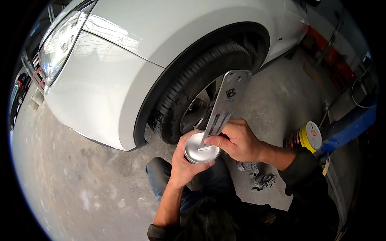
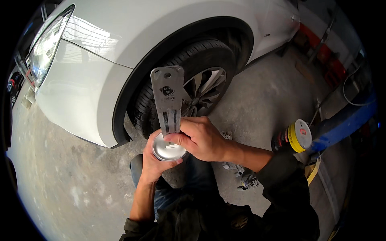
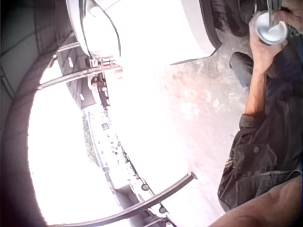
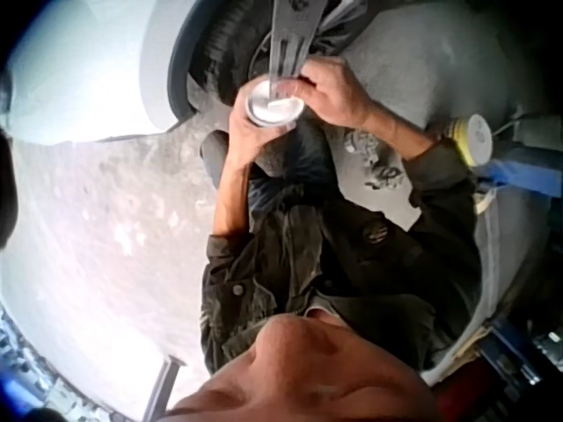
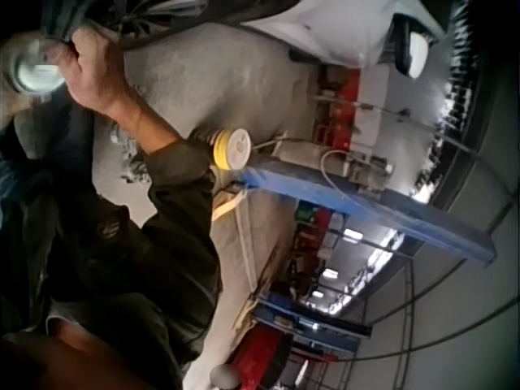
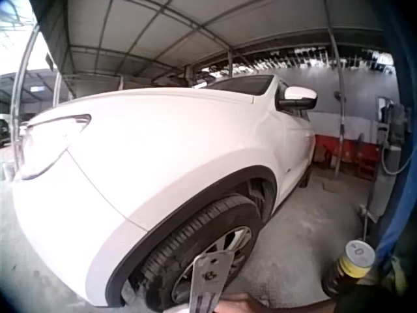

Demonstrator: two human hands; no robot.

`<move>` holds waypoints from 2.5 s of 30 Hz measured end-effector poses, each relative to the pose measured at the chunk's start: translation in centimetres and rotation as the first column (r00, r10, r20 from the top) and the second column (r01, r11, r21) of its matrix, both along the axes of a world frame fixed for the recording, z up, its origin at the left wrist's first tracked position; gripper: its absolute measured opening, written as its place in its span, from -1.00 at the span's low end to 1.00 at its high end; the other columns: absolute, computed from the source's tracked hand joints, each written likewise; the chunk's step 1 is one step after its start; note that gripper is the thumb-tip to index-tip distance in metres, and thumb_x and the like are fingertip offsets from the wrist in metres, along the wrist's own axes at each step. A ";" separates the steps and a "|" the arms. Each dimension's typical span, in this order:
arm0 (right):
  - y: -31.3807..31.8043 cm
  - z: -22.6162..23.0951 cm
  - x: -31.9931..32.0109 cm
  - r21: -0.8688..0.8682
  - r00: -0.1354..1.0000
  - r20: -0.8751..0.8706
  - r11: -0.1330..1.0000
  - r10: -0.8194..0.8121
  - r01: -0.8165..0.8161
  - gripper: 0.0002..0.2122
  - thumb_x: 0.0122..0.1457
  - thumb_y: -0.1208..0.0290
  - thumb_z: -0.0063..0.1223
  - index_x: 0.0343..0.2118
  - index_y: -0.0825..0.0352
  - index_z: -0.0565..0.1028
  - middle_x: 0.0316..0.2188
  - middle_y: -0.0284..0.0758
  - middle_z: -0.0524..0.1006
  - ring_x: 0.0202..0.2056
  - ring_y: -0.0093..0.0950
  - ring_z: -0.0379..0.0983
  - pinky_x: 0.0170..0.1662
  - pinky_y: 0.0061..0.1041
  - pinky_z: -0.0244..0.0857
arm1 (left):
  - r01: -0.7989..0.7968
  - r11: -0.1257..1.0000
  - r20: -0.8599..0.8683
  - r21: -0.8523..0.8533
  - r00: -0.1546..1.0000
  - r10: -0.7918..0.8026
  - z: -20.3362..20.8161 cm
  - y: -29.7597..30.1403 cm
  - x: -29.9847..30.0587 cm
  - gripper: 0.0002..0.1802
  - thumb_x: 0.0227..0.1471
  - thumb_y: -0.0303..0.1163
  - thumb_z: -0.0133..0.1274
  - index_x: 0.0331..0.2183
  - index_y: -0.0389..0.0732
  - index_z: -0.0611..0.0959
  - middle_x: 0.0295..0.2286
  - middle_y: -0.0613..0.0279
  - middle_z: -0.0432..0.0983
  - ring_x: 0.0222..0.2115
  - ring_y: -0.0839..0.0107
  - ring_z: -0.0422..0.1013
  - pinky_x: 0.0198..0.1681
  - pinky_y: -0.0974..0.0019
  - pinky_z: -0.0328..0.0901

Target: The person repeatedly dips a metal ruler into a small cup of white paint and applies the paint to the front fender of a white car. The person uses the ruler as a brush to spread the paint in vertical strokes along the car's body panel.

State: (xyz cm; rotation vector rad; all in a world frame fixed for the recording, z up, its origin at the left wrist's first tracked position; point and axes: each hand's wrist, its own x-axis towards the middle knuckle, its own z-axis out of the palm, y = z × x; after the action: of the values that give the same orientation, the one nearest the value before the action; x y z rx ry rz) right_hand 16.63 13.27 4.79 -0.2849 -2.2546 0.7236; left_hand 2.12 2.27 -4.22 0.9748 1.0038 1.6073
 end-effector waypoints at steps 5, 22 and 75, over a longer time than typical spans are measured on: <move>1.3 4.4 0.1 -0.652 0.982 0.033 0.749 0.185 -0.119 -0.83 0.24 0.36 0.18 -0.35 0.37 0.50 -0.53 -0.48 0.50 -0.54 -0.76 0.39 -0.51 -0.69 0.23 | -0.010 1.000 -0.091 0.001 0.996 0.010 -0.9 -0.6 -0.3 -0.01 -0.40 -0.61 0.43 0.14 -0.27 0.36 -0.04 0.23 0.46 -0.01 0.43 0.39 0.10 0.31 0.26; 0.4 5.5 -0.4 -0.221 0.989 0.143 0.973 -0.029 0.060 -0.82 0.10 0.39 0.29 -0.39 0.42 0.58 -0.52 -0.19 0.57 -0.48 -0.28 0.55 -0.41 -0.41 0.36 | -0.027 1.000 -0.059 0.014 0.998 0.028 -0.5 -1.5 -1.1 -0.03 -0.42 -0.61 0.43 0.12 -0.28 0.38 -0.04 0.23 0.45 0.00 0.42 0.38 0.12 0.28 0.26; -0.3 3.4 -1.3 -0.223 0.980 -0.118 0.966 -0.160 0.131 -0.81 0.26 0.37 0.14 -0.37 0.42 0.50 -0.59 -0.30 0.55 -0.59 -0.57 0.42 -0.48 -0.54 0.27 | -0.112 0.991 -0.077 0.075 0.990 0.117 1.2 0.3 -1.4 -0.05 -0.41 -0.58 0.46 0.10 -0.28 0.39 -0.06 0.23 0.46 -0.02 0.43 0.38 0.11 0.32 0.26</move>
State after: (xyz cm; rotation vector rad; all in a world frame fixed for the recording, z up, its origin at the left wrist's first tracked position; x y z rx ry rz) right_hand 15.33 13.02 8.19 -0.4864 -2.0066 0.8811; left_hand 0.71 2.62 -2.98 1.0537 1.0821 1.7191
